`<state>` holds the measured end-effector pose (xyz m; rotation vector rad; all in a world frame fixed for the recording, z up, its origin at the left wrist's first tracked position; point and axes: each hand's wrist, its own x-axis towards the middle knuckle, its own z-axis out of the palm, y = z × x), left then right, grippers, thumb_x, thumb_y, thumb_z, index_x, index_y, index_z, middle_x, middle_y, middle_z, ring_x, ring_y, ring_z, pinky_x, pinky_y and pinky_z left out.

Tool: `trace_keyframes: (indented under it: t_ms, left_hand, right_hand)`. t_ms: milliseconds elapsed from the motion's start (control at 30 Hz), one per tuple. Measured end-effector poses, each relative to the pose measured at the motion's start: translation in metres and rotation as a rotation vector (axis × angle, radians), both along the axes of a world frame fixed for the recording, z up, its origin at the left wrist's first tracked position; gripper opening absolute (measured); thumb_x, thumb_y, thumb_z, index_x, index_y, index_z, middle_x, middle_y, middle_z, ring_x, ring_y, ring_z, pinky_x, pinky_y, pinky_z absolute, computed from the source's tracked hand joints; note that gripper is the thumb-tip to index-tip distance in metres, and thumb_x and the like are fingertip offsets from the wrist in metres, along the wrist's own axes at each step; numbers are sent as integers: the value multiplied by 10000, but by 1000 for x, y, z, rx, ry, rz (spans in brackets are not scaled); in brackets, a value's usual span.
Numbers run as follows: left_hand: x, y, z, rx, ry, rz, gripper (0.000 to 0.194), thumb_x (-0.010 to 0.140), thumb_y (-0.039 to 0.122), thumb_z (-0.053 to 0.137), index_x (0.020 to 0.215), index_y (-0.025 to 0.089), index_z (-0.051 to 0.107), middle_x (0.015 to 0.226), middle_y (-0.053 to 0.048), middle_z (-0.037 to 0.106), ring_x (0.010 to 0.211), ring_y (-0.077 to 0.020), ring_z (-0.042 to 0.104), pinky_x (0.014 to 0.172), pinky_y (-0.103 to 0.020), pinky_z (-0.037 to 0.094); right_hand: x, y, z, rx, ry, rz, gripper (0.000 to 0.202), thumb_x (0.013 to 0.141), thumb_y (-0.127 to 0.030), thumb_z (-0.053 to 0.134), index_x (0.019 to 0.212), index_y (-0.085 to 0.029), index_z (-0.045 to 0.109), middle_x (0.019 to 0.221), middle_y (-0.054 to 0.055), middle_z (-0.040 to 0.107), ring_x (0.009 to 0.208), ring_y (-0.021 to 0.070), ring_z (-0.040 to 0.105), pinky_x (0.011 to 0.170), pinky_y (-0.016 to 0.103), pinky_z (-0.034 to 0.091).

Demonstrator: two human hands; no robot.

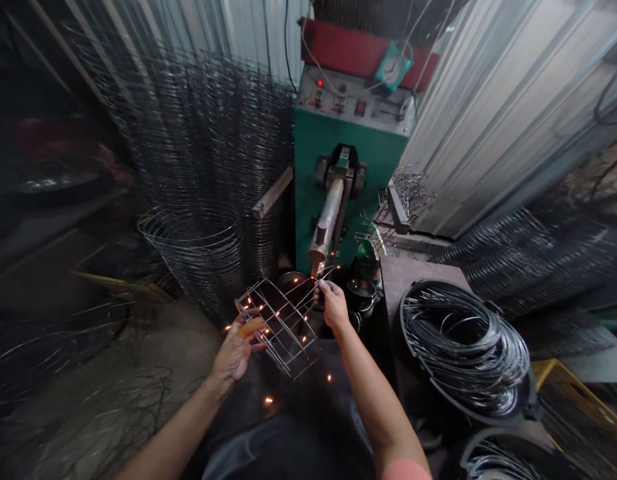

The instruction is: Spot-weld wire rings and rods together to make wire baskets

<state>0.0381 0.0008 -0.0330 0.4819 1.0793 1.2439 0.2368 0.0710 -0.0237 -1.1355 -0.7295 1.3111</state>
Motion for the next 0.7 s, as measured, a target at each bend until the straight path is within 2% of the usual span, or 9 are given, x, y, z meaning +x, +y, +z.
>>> trace_keyframes:
  t_ms: [133,233,300,433,700]
  left_hand:
    - [4,-2,1,-9,-14,13,479,534,357,739,948,227,534,832,9,524,751,-150,535,560,-250,468]
    - [8,-5,-2,4,-7,50,457,516,358,745,899,222,536,860,14,529,792,-158,537,589,-269,478]
    - [10,-7,-5,28,-4,87,464,505,346,754,895,221,534,906,8,523,819,-161,534,599,-273,485]
    - [10,-8,-7,33,-20,100,447,518,335,742,891,222,523,901,4,505,811,-149,510,596,-268,501]
    - [7,-3,3,-16,-26,105,417,529,342,722,871,224,517,900,3,519,781,-132,505,565,-253,513]
  right_hand:
    - [14,-38,-7,-46,-188,146,381,634,-492,702,853,-186,638,704,12,619,604,125,537,567,249,423]
    - [22,-75,-16,-38,-399,315,347,713,-511,632,838,-189,675,770,31,648,717,165,562,675,284,426]
    - [23,-91,-21,-19,-470,345,363,757,-527,574,820,-188,685,762,27,641,731,172,555,694,288,415]
    - [17,-95,-22,17,-523,276,400,768,-537,545,858,-173,683,709,15,607,684,158,519,657,270,393]
    - [5,-87,-15,56,-485,241,399,762,-532,542,840,-163,672,628,2,574,607,138,481,594,257,368]
